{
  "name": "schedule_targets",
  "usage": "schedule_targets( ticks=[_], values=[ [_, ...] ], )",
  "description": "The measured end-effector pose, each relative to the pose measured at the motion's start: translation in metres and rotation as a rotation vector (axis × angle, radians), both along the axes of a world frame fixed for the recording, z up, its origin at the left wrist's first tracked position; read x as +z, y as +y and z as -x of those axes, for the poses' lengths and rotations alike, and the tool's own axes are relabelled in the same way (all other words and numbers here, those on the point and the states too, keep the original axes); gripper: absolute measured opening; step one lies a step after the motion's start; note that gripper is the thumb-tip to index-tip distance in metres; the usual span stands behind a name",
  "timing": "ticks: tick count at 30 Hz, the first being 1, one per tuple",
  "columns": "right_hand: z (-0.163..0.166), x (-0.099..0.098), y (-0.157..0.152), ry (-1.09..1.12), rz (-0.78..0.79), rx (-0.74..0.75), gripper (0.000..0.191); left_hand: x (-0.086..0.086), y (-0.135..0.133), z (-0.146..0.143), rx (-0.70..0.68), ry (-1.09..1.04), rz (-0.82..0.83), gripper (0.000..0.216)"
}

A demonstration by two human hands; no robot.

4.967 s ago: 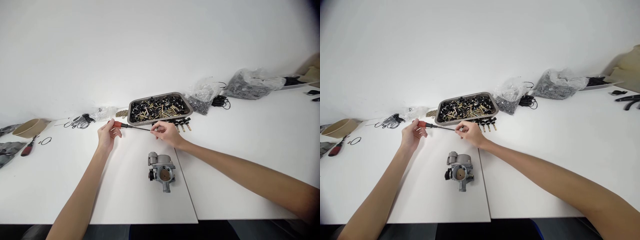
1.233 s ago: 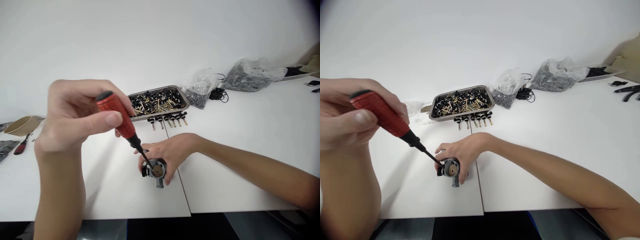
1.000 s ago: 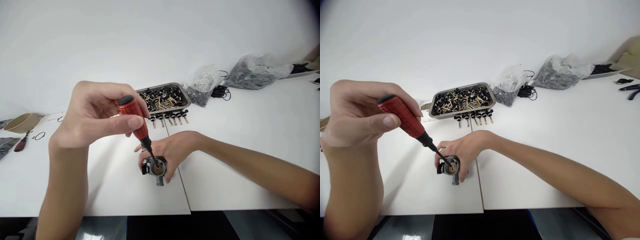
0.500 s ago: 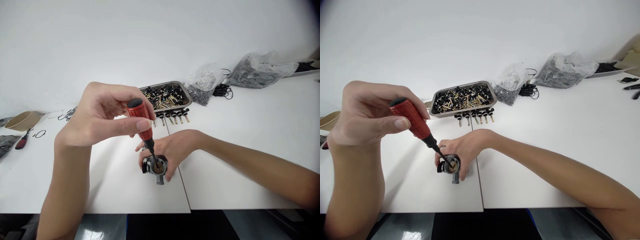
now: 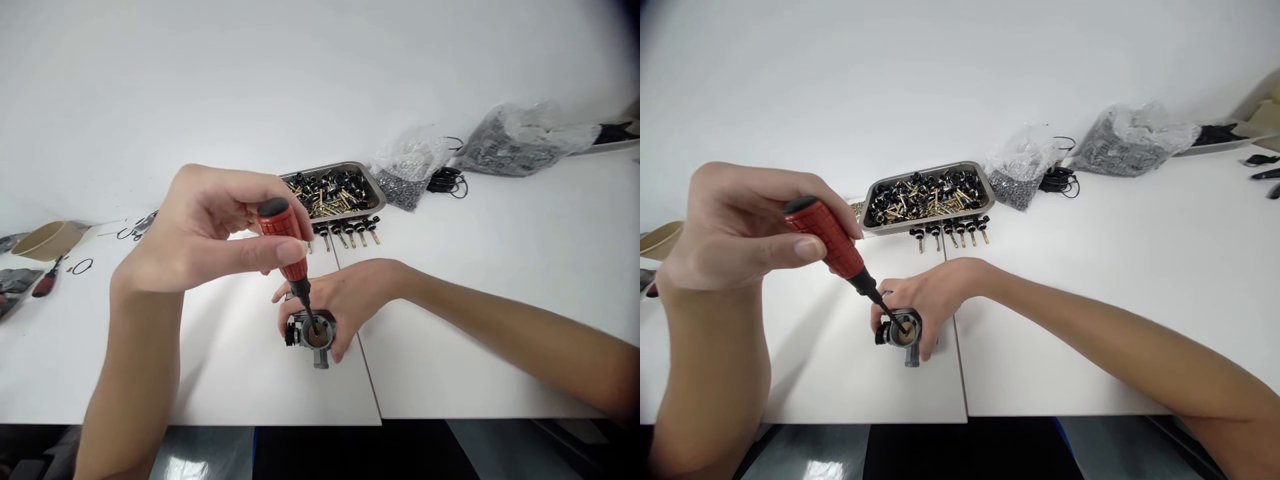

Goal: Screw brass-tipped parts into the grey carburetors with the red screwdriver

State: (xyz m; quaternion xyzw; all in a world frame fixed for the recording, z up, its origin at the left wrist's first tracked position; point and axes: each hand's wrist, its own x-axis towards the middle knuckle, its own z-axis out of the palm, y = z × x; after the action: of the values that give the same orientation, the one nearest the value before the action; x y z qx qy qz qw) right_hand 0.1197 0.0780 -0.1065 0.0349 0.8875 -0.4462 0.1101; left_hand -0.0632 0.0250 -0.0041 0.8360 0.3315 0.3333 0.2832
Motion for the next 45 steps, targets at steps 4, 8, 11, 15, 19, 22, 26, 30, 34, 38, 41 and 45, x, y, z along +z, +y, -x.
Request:
schedule_targets(
  ticks=[4, 8, 11, 15, 19, 22, 26, 30, 34, 38, 41, 45],
  values=[
    [0.000, -0.001, 0.001, -0.010, 0.006, 0.005, 0.061, 0.001, -0.001, -0.001, -0.031, -0.018, 0.032, 0.009],
    [0.000, -0.003, 0.002, 0.007, 0.021, 0.033, 0.063, 0.001, -0.004, -0.001, -0.215, -0.015, -0.009, 0.017],
    [0.001, -0.004, 0.002, 0.010, 0.018, 0.051, 0.065, 0.001, -0.007, -0.002, -0.200, -0.003, -0.034, 0.028],
    [0.002, -0.002, 0.000, 0.012, -0.032, 0.052, 0.064, 0.003, -0.012, -0.003, -0.143, -0.040, 0.012, 0.040],
    [-0.009, 0.014, 0.006, 0.000, -0.101, 0.006, 0.074, 0.003, -0.013, -0.004, -0.214, -0.042, 0.047, 0.035],
    [-0.031, 0.046, 0.012, 0.072, -0.151, -0.142, 0.065, 0.000, -0.012, -0.008, -0.230, -0.111, 0.020, 0.033],
    [-0.065, 0.102, 0.005, 0.244, -0.301, -0.452, 0.038, -0.002, -0.013, -0.013, -0.180, -0.228, 0.099, 0.040],
    [-0.076, 0.132, -0.019, 0.620, -0.396, -0.651, 0.023, -0.003, -0.012, -0.008, -0.199, -0.251, 0.296, 0.049],
    [-0.060, 0.135, -0.038, 0.635, -0.501, -0.618, 0.021, -0.004, -0.008, -0.002, -0.332, -0.227, 0.362, 0.063],
    [-0.044, 0.134, -0.045, 0.520, -0.668, -0.502, 0.020, -0.006, -0.006, -0.003, -0.368, -0.223, 0.323, 0.040],
    [-0.045, 0.133, -0.044, 0.440, -0.654, -0.503, 0.026, -0.005, -0.007, -0.005, -0.340, -0.178, 0.307, 0.033],
    [-0.051, 0.132, -0.042, 0.380, -0.593, -0.511, 0.023, -0.005, -0.007, -0.005, -0.304, -0.135, 0.250, 0.042]
  ],
)
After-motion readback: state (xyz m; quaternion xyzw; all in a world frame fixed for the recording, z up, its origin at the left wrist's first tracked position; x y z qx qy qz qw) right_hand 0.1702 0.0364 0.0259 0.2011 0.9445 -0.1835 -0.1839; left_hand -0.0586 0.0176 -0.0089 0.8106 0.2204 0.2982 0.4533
